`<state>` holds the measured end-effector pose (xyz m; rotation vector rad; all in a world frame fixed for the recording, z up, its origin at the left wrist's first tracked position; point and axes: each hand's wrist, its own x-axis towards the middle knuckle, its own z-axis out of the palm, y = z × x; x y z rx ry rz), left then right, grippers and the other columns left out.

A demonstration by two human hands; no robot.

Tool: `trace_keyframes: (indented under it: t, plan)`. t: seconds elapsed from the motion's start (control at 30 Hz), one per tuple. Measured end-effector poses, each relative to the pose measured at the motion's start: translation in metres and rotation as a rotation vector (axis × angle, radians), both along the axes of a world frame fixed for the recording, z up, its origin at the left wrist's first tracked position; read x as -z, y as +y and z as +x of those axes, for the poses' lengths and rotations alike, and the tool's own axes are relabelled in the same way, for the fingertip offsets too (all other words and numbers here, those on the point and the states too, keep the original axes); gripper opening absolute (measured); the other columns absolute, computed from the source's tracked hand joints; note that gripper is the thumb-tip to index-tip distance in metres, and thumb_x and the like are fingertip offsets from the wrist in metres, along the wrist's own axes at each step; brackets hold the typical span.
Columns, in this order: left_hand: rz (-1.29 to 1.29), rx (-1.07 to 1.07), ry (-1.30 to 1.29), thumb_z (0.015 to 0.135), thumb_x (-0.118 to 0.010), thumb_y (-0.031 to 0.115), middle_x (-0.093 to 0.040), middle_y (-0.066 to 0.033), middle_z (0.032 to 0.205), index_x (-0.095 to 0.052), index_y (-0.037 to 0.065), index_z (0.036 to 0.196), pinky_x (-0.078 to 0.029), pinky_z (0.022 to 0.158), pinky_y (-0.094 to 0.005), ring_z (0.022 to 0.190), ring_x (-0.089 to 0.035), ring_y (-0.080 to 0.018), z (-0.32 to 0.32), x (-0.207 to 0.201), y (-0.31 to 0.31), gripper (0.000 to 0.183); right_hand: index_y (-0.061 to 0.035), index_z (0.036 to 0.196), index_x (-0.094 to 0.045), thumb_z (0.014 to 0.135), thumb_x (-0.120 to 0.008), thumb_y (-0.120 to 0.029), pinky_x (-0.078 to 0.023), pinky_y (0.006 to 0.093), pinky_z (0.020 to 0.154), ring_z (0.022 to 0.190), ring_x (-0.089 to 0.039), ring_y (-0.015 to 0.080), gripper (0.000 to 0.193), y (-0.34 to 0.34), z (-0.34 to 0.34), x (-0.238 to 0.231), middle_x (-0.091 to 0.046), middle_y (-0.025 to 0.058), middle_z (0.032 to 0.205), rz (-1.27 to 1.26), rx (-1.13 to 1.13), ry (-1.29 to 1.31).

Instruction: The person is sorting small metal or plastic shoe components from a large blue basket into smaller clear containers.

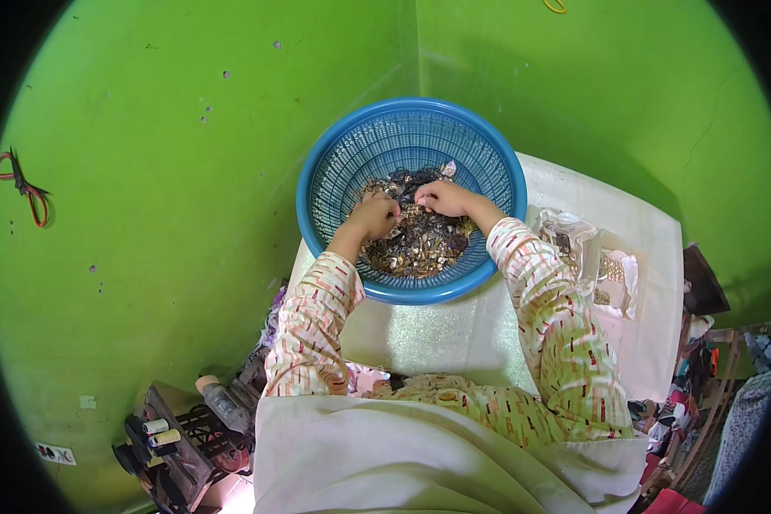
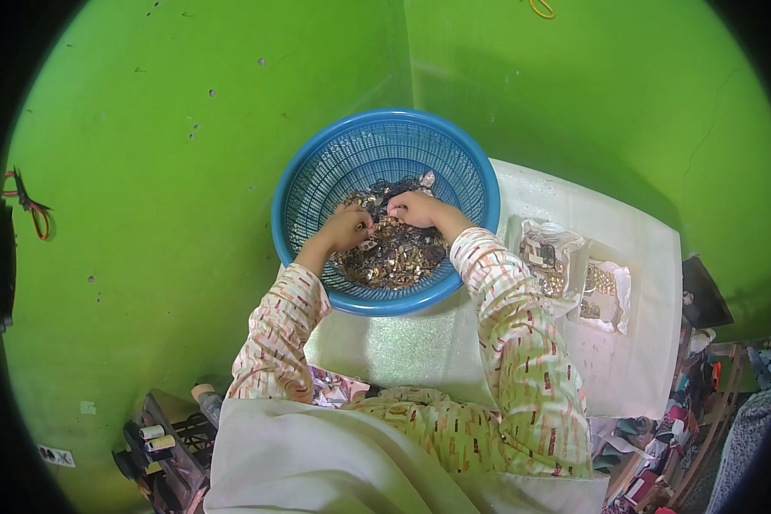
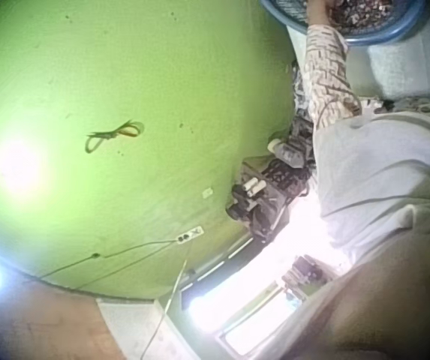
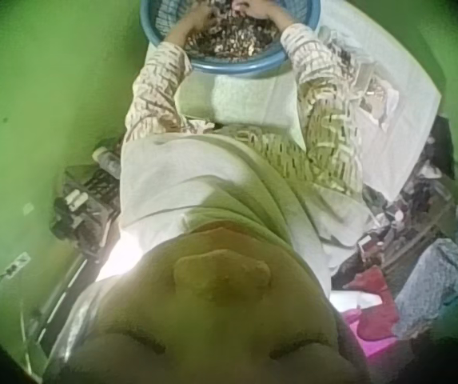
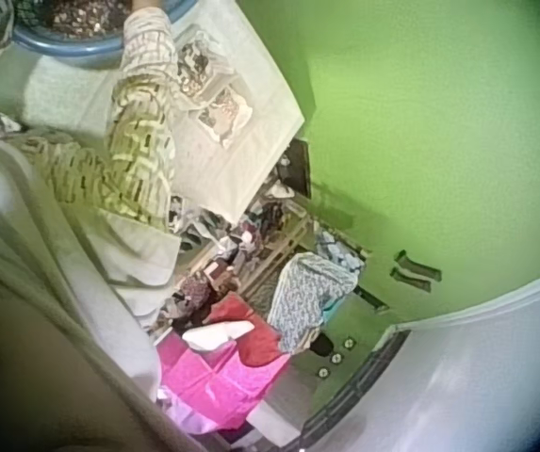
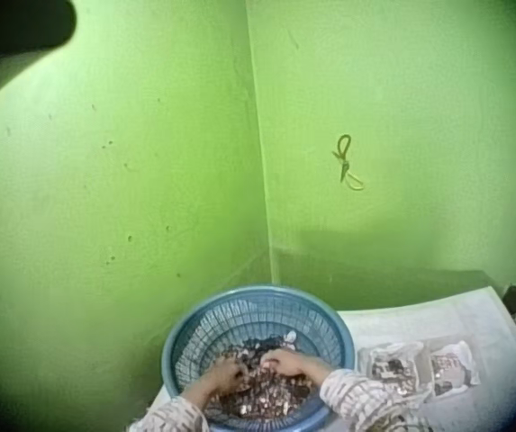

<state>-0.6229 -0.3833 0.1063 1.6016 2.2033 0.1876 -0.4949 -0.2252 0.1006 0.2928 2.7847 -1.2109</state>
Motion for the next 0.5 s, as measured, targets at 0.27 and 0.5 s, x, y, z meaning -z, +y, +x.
trace_keyframes:
  t: [0.27,0.5]
  plan:
    - [0.141,0.005,-0.096,0.076,-0.057,0.025,-0.052,-0.009,0.102,-0.059,0.012,0.084,-0.035,0.088,-0.0402,0.102,-0.043,-0.0295,-0.005,0.011,-0.019,0.016,-0.0035,0.091,-0.056,0.084,-0.047,-0.015,-0.043,0.0296,0.07,0.069,-0.055,0.0156,0.017,-0.018,-0.005,0.006,-0.06,0.0058,0.073,-0.118,0.03,-0.037]
    - [0.394,-0.042,-0.284,0.074,-0.058,0.021,-0.056,-0.0148,0.091,-0.06,0.006,0.081,-0.038,0.083,-0.039,0.093,-0.05,-0.0323,0.009,0.001,-0.008,0.016,-0.0047,0.087,-0.058,0.082,-0.05,-0.016,-0.043,0.0281,0.065,0.066,-0.053,0.014,0.015,-0.013,0.023,-0.009,-0.059,0.0046,0.07,-0.075,0.152,0.118]
